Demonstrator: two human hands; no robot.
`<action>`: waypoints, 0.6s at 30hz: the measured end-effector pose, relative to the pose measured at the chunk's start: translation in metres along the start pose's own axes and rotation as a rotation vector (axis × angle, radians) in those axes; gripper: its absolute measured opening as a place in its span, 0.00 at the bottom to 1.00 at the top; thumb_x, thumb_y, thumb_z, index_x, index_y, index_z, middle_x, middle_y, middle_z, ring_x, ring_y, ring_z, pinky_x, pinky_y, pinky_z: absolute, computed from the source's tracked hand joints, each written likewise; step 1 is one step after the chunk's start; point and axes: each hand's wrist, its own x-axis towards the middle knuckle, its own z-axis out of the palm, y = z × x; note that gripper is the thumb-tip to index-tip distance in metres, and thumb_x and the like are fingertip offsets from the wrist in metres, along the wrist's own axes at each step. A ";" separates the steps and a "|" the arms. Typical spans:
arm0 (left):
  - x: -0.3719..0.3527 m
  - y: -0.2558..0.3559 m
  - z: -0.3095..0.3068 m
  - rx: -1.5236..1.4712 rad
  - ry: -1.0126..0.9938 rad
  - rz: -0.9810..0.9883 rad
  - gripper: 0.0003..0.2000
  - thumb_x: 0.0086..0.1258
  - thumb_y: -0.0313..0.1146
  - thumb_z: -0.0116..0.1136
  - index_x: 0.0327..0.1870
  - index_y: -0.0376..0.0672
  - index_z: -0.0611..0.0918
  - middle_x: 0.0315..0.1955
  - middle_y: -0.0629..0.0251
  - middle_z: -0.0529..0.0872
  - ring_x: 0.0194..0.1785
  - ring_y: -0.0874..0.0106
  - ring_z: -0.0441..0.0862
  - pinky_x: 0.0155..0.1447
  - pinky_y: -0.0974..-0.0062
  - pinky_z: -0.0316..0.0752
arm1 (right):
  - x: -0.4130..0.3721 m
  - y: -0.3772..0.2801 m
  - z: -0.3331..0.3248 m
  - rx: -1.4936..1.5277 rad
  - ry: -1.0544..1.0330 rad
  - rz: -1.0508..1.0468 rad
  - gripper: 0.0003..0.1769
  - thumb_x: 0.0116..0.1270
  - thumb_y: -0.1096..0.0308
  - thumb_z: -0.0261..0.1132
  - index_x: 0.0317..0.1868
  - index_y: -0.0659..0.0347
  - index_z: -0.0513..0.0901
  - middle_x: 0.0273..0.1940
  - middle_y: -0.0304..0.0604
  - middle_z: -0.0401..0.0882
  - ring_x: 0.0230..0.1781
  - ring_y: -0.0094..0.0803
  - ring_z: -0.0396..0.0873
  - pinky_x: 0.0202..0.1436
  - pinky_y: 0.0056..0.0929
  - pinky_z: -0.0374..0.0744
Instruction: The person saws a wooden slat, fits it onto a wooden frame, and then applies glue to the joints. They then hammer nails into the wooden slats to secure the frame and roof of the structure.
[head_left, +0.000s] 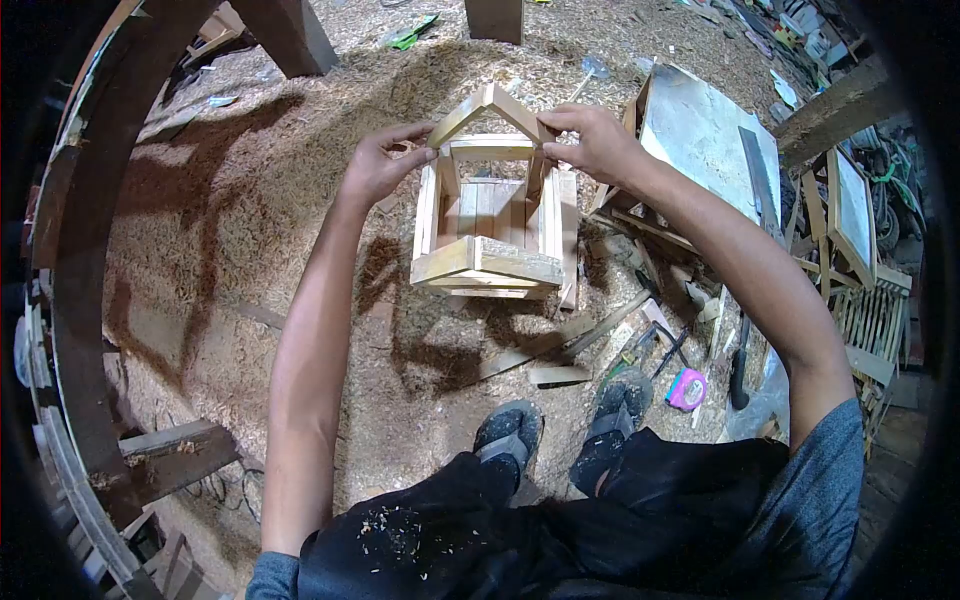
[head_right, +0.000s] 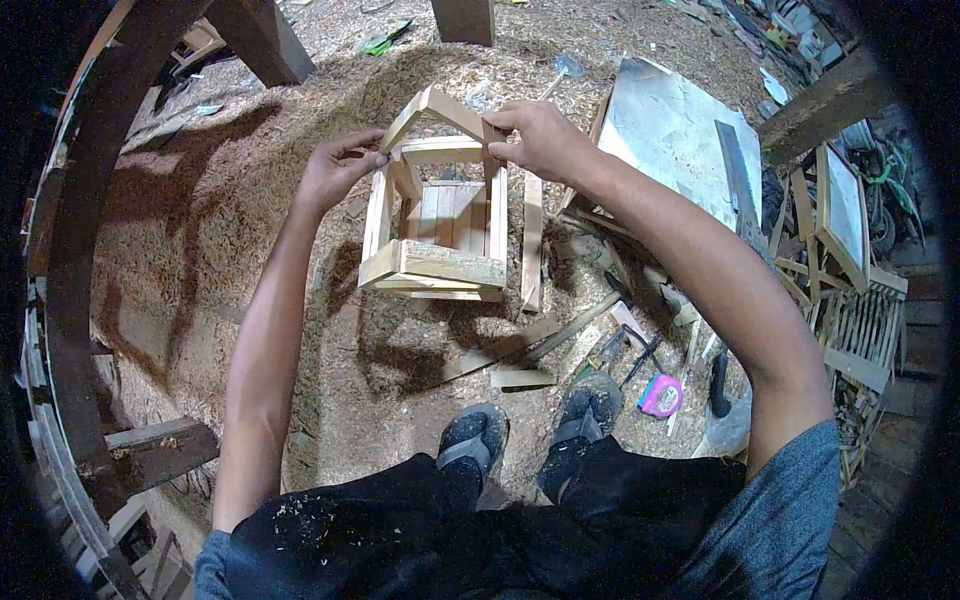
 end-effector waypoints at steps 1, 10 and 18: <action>0.001 0.000 0.000 0.000 0.000 0.001 0.25 0.61 0.42 0.74 0.60 0.52 0.84 0.55 0.62 0.87 0.55 0.69 0.83 0.63 0.63 0.78 | 0.000 -0.001 -0.001 -0.011 -0.020 0.009 0.24 0.63 0.67 0.73 0.59 0.62 0.82 0.50 0.49 0.84 0.50 0.39 0.83 0.56 0.35 0.81; 0.001 -0.003 0.002 -0.037 0.010 0.072 0.25 0.59 0.42 0.75 0.59 0.50 0.85 0.54 0.62 0.87 0.56 0.70 0.82 0.63 0.64 0.77 | -0.005 0.014 -0.001 0.021 -0.019 -0.072 0.26 0.62 0.66 0.73 0.60 0.63 0.80 0.50 0.51 0.83 0.53 0.43 0.81 0.60 0.38 0.79; 0.000 -0.004 0.004 -0.046 0.038 0.016 0.24 0.59 0.39 0.76 0.59 0.49 0.85 0.53 0.64 0.87 0.54 0.71 0.83 0.61 0.66 0.79 | -0.006 0.012 -0.003 0.028 -0.027 -0.035 0.24 0.64 0.69 0.71 0.60 0.66 0.80 0.50 0.52 0.84 0.53 0.41 0.82 0.60 0.36 0.79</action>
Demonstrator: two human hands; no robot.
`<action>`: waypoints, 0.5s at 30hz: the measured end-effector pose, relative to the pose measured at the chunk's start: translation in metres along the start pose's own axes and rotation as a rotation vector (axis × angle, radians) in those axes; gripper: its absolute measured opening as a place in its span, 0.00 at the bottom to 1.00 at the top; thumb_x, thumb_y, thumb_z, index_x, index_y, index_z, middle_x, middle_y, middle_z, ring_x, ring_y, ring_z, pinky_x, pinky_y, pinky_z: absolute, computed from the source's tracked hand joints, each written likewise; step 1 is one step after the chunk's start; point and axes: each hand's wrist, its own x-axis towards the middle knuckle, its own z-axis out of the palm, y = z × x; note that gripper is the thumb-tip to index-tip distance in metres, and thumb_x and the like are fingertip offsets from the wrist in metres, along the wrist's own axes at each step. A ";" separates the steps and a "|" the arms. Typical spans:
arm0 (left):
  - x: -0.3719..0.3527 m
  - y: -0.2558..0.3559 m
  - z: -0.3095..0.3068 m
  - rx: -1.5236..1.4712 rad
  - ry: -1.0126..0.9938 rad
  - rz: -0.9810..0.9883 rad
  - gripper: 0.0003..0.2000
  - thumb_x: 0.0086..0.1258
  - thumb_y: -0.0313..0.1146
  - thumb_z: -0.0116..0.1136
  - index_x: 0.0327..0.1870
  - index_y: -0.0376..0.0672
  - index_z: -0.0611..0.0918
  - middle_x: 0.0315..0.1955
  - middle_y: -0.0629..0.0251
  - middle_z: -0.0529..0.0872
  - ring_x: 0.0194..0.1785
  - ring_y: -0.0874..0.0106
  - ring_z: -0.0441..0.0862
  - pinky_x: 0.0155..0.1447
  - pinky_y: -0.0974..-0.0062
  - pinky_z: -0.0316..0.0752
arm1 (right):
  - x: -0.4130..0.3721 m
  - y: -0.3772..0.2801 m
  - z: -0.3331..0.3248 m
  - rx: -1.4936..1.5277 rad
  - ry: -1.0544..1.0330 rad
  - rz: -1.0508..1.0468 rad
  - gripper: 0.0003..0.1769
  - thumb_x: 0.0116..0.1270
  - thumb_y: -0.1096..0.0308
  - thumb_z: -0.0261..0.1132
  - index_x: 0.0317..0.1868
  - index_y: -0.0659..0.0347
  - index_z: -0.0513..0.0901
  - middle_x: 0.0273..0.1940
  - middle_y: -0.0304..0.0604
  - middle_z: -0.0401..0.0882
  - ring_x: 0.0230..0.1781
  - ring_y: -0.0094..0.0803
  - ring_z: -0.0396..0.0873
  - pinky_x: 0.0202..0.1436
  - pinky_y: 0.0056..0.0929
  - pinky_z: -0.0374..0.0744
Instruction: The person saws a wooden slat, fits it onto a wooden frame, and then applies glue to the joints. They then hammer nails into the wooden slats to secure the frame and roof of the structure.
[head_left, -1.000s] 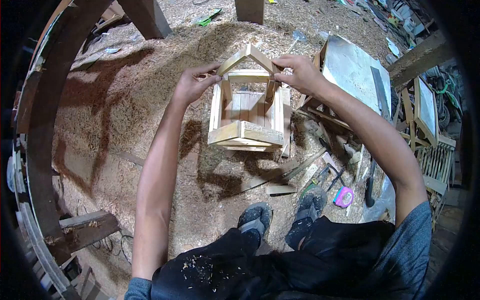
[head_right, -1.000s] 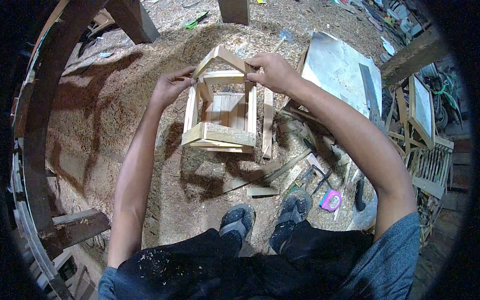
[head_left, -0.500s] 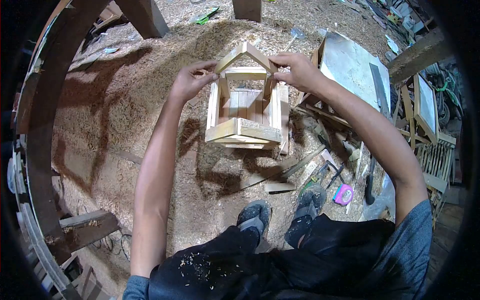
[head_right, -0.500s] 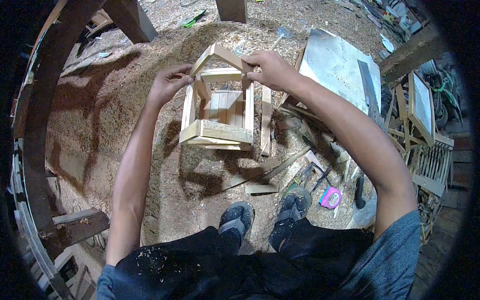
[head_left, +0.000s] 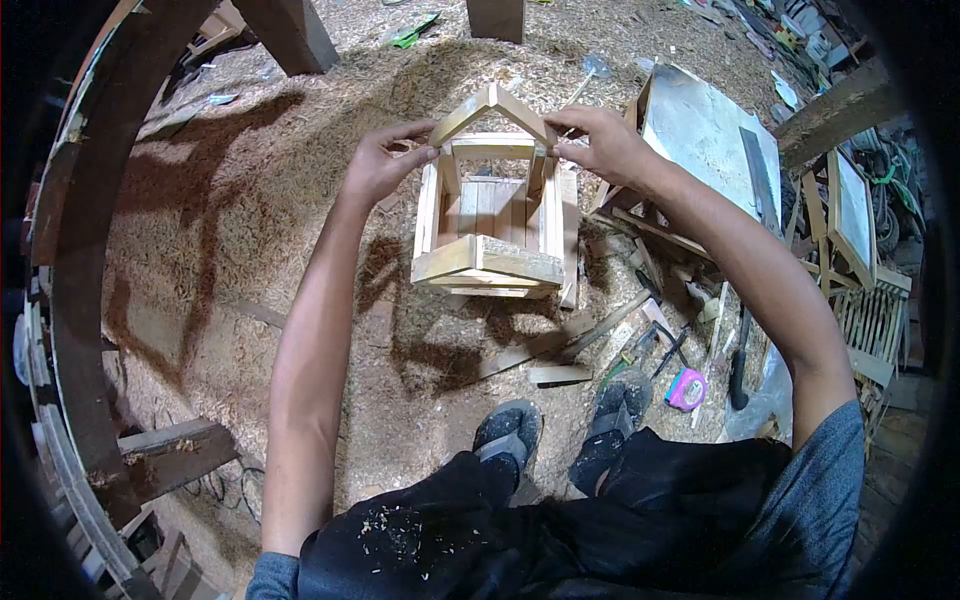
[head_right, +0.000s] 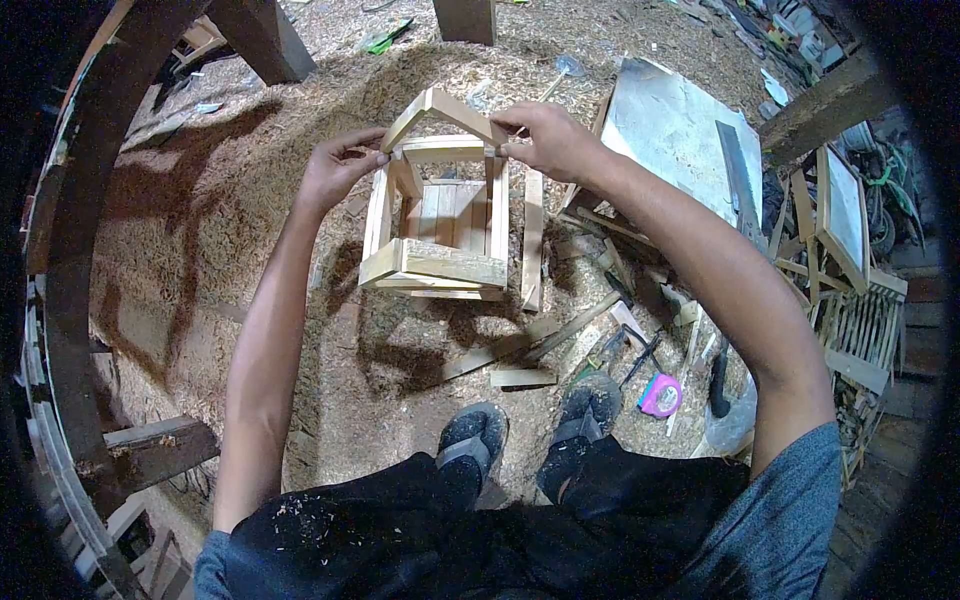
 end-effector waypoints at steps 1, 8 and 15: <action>0.000 0.001 0.000 0.000 0.000 0.000 0.24 0.59 0.39 0.76 0.59 0.49 0.85 0.53 0.64 0.87 0.54 0.71 0.83 0.61 0.66 0.79 | 0.000 0.000 0.001 0.006 0.005 0.005 0.24 0.64 0.69 0.71 0.60 0.66 0.80 0.50 0.52 0.84 0.53 0.41 0.82 0.60 0.37 0.79; -0.002 0.006 0.000 -0.057 -0.018 -0.038 0.25 0.59 0.38 0.75 0.59 0.50 0.85 0.52 0.63 0.88 0.54 0.71 0.83 0.62 0.64 0.79 | -0.001 -0.003 0.001 0.018 0.012 0.046 0.23 0.64 0.69 0.71 0.59 0.65 0.80 0.50 0.52 0.84 0.53 0.41 0.82 0.61 0.37 0.79; -0.003 0.009 -0.001 -0.076 -0.031 -0.006 0.24 0.60 0.38 0.74 0.60 0.49 0.84 0.52 0.62 0.88 0.54 0.71 0.84 0.61 0.65 0.79 | -0.001 0.003 0.002 0.014 0.014 0.037 0.25 0.63 0.67 0.72 0.60 0.64 0.80 0.50 0.53 0.84 0.54 0.42 0.82 0.61 0.38 0.78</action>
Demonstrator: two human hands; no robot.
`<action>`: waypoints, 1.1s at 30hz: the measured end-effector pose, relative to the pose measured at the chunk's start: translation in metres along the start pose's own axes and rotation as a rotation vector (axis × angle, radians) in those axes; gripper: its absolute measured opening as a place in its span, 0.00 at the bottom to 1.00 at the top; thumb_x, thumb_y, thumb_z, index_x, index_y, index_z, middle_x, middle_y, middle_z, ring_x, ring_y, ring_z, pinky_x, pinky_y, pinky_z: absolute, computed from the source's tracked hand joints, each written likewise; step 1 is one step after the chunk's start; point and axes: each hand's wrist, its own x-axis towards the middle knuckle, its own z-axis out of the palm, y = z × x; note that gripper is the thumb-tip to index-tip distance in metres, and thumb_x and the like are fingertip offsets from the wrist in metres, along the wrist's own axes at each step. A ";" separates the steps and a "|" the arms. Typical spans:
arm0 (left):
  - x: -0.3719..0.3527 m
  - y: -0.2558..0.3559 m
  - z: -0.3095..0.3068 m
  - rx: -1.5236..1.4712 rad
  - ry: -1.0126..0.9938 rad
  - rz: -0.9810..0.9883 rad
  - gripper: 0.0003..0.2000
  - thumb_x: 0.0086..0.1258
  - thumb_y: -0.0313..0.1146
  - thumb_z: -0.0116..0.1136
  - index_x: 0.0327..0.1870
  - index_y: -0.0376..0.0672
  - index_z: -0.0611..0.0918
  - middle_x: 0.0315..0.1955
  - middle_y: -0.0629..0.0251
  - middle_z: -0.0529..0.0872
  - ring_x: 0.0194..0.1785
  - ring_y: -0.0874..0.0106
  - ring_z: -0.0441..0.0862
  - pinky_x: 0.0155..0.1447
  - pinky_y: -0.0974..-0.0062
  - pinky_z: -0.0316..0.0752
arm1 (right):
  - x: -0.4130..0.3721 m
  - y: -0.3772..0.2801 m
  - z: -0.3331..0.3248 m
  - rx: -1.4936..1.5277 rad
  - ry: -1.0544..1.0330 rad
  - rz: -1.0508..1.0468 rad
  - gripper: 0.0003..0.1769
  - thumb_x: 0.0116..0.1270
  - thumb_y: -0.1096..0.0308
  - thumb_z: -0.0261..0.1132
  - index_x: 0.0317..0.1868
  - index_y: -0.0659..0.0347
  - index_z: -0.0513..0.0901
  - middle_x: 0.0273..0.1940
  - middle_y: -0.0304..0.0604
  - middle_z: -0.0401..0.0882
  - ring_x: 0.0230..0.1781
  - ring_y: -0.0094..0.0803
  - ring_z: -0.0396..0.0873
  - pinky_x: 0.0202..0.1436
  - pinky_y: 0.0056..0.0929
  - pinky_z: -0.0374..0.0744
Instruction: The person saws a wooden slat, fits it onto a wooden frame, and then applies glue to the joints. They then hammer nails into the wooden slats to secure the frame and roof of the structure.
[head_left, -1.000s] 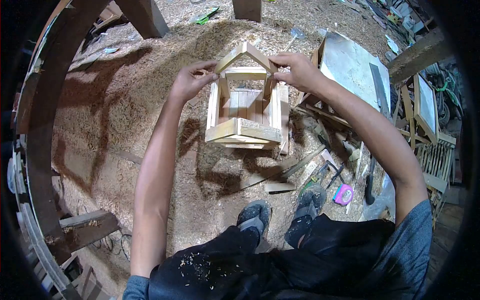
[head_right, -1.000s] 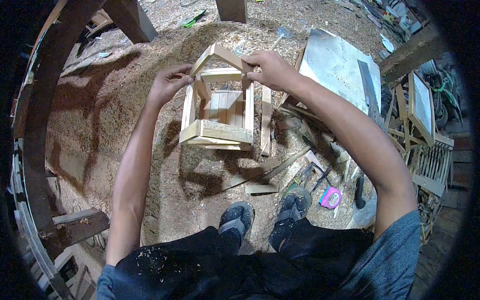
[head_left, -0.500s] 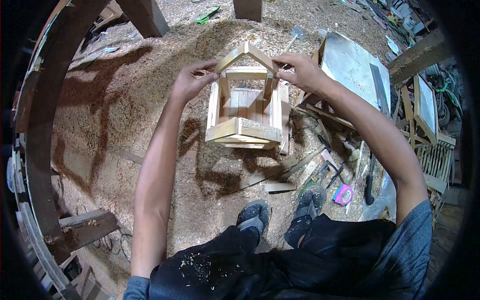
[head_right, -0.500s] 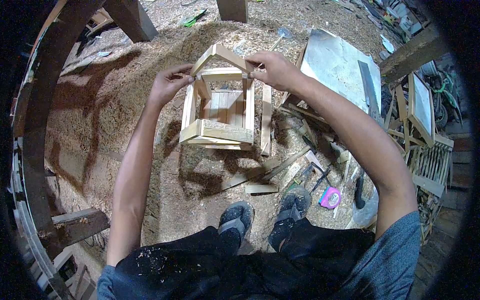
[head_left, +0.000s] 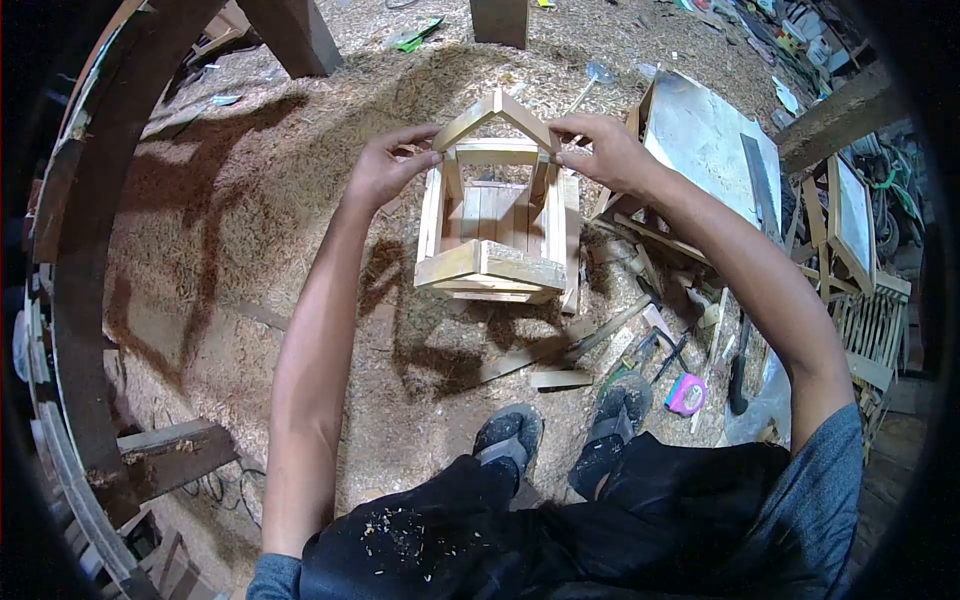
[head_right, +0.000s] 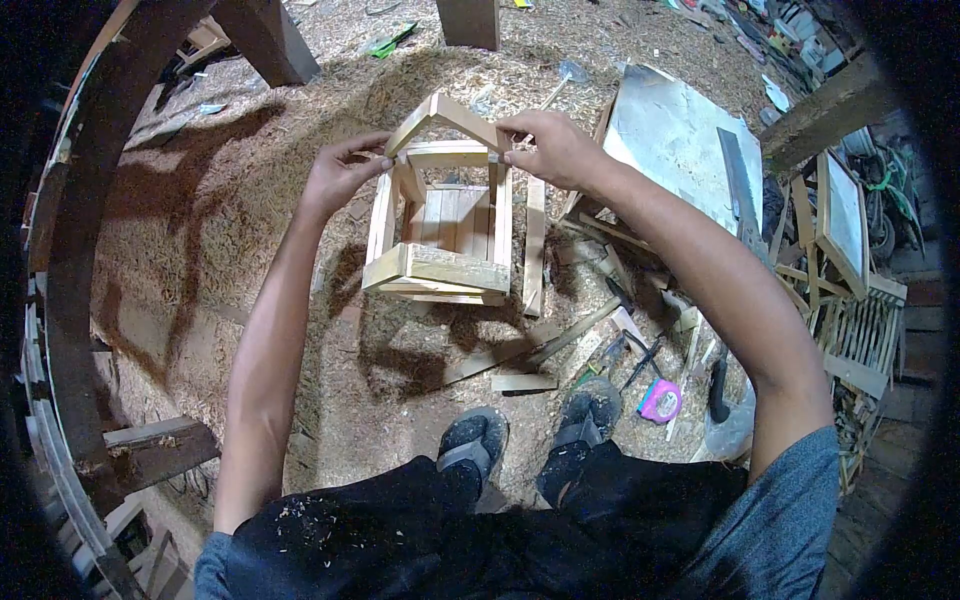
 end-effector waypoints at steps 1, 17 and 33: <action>0.000 -0.002 0.000 0.000 0.001 -0.001 0.24 0.60 0.38 0.74 0.60 0.49 0.84 0.52 0.62 0.88 0.54 0.71 0.84 0.61 0.65 0.79 | 0.000 0.001 0.000 0.025 -0.012 0.004 0.25 0.63 0.66 0.72 0.60 0.64 0.80 0.50 0.53 0.84 0.54 0.42 0.82 0.61 0.38 0.78; 0.008 0.002 0.001 0.120 -0.066 -0.048 0.26 0.62 0.43 0.73 0.63 0.50 0.82 0.58 0.60 0.85 0.59 0.66 0.83 0.66 0.62 0.76 | -0.001 -0.013 0.002 -0.053 0.018 0.013 0.23 0.65 0.66 0.70 0.58 0.66 0.82 0.49 0.54 0.84 0.51 0.45 0.83 0.59 0.38 0.78; 0.007 0.000 0.003 0.091 -0.061 -0.088 0.28 0.62 0.40 0.74 0.65 0.51 0.81 0.58 0.62 0.85 0.60 0.69 0.82 0.66 0.65 0.76 | -0.001 -0.011 0.000 0.020 -0.034 0.089 0.28 0.61 0.62 0.75 0.60 0.66 0.81 0.51 0.53 0.84 0.51 0.42 0.83 0.59 0.36 0.79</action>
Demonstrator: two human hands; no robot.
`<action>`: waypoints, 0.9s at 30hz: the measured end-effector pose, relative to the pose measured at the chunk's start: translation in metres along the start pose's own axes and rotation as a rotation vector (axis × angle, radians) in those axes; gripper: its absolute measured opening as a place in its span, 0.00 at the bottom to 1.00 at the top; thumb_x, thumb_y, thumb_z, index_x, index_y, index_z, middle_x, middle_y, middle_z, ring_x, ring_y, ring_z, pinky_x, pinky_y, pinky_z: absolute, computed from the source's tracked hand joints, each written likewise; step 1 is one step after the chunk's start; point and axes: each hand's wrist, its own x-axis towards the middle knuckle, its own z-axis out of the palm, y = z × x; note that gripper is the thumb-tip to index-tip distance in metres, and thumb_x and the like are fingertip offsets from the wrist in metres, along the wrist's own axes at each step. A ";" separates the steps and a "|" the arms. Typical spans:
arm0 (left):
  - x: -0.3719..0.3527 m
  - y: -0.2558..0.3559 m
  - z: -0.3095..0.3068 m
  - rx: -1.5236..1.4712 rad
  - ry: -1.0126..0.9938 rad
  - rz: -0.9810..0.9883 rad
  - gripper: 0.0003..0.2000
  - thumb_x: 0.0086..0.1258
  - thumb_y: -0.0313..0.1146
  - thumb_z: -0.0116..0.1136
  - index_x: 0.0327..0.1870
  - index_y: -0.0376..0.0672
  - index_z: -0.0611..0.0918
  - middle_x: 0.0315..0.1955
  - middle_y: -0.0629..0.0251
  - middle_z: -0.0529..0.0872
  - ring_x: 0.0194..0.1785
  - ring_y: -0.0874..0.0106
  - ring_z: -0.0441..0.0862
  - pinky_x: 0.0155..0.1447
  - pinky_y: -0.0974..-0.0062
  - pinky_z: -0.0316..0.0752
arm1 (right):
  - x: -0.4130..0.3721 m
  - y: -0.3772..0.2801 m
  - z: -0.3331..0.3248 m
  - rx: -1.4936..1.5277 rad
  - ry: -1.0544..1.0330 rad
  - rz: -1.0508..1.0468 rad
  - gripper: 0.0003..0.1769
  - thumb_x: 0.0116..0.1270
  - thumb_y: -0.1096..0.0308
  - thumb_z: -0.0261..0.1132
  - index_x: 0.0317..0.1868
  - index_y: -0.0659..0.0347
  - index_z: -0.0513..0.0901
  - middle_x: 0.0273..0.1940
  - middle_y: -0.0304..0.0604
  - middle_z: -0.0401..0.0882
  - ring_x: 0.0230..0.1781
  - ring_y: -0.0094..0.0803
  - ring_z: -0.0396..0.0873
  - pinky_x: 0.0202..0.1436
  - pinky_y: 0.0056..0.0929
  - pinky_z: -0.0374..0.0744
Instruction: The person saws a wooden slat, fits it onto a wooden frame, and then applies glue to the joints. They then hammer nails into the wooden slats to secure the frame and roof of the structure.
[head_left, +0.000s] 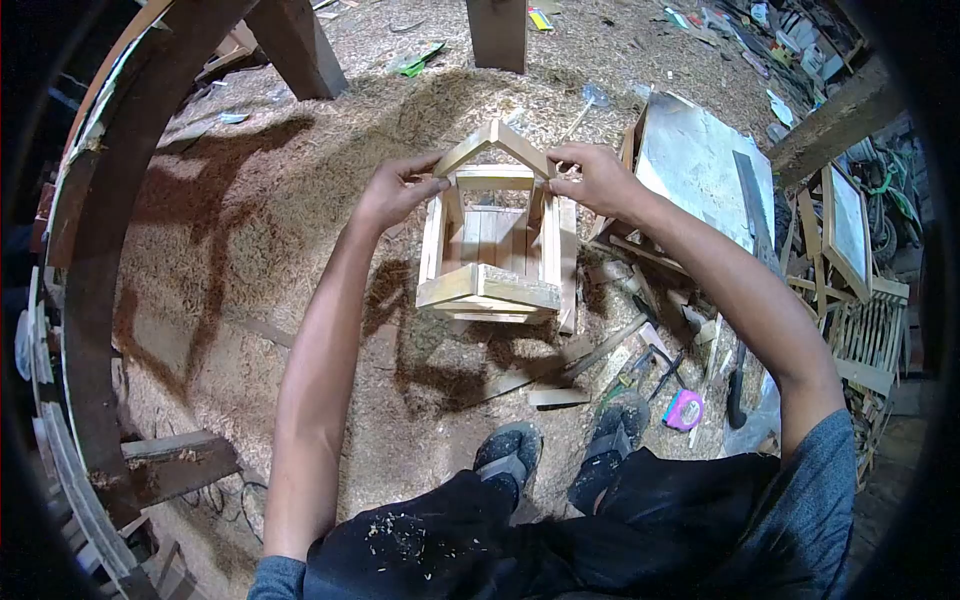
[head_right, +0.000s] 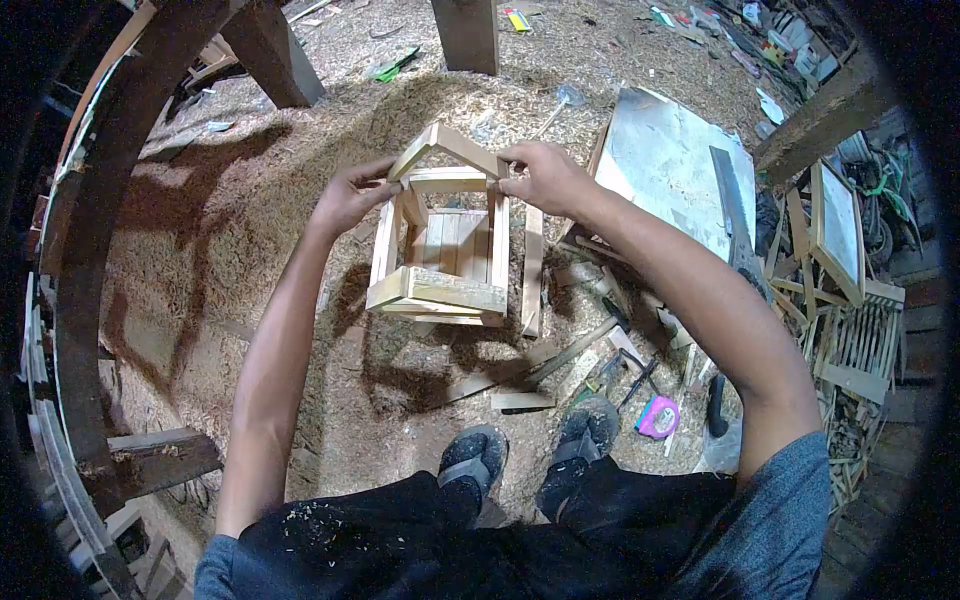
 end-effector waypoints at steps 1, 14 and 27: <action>0.000 0.001 -0.001 0.037 -0.011 -0.016 0.29 0.61 0.41 0.74 0.66 0.53 0.80 0.60 0.62 0.84 0.62 0.68 0.81 0.68 0.64 0.75 | 0.000 0.003 0.001 -0.001 0.003 -0.003 0.28 0.61 0.62 0.75 0.60 0.66 0.81 0.51 0.53 0.84 0.51 0.42 0.83 0.59 0.36 0.79; 0.007 0.057 0.023 -0.168 0.037 0.267 0.25 0.66 0.35 0.70 0.65 0.41 0.80 0.58 0.60 0.84 0.60 0.71 0.80 0.64 0.70 0.76 | 0.022 -0.041 -0.009 0.082 0.174 -0.165 0.28 0.65 0.59 0.71 0.63 0.61 0.80 0.53 0.53 0.84 0.53 0.42 0.84 0.60 0.36 0.79; 0.007 0.043 0.045 -0.474 0.160 0.299 0.21 0.66 0.28 0.70 0.60 0.35 0.82 0.54 0.63 0.85 0.56 0.75 0.81 0.61 0.76 0.76 | 0.025 -0.034 0.000 0.135 0.246 -0.239 0.24 0.65 0.63 0.71 0.60 0.61 0.82 0.45 0.52 0.85 0.44 0.43 0.85 0.51 0.36 0.81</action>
